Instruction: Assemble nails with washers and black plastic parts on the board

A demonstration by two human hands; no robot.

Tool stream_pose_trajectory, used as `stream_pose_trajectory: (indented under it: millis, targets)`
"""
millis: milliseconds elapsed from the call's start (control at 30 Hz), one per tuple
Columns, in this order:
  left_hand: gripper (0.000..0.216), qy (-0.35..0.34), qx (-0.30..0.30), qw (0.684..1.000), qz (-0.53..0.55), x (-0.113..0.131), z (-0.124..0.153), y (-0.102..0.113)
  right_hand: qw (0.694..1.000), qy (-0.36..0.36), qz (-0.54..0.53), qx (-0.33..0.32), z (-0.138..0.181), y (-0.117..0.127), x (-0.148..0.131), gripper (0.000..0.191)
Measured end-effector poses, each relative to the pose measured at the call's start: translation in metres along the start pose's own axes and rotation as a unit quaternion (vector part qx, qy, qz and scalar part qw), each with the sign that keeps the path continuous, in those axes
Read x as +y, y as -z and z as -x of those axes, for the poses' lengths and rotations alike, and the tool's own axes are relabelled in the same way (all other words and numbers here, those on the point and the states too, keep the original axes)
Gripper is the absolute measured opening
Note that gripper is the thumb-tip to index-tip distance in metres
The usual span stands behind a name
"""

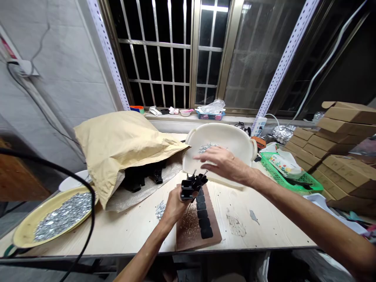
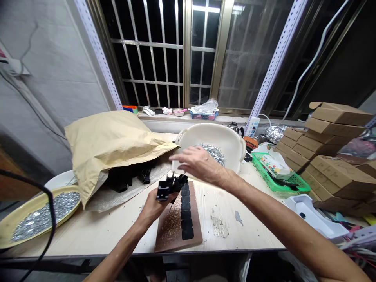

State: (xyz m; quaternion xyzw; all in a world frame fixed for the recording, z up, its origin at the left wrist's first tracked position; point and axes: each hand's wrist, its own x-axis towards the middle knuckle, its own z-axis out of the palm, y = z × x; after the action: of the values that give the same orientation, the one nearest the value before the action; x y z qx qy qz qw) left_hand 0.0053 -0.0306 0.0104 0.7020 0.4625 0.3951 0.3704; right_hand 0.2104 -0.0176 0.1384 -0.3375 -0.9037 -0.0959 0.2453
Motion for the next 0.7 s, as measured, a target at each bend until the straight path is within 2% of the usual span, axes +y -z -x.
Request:
stream_pose_trajectory:
  millis: [100,133,200,267,433,600,700]
  targets:
    - [0.026,0.023,0.019,0.999,0.022,0.002,0.0,0.004,0.987,-0.153,-0.023,0.051,0.015,-0.004,0.043,0.027]
    - [0.026,0.031,0.026,0.999,0.024,0.002,0.001,0.006,0.974,-0.224,-0.004,0.037,0.024,-0.01,0.059,0.026]
    - [0.026,0.044,0.035,0.998,0.036,0.004,0.001,0.009,0.929,-0.365,0.04,-0.039,0.046,-0.028,0.087,0.023]
    - [0.026,0.058,0.034,0.996,0.065,0.007,0.0,0.012,0.893,-0.435,0.056,-0.097,0.068,-0.052,0.106,0.021]
    - [0.03,0.095,0.056,0.988,0.105,0.01,-0.004,0.015,0.847,-0.507,0.068,-0.144,0.101,-0.109,0.126,0.024]
    - [0.029,0.131,0.038,0.988,0.073,0.016,-0.004,0.008,0.828,-0.536,0.08,-0.146,0.093,-0.143,0.145,0.03]
    - [0.033,0.172,0.024,0.967,0.186,0.014,-0.006,0.004,0.824,-0.54,0.086,-0.148,0.083,-0.154,0.156,0.025]
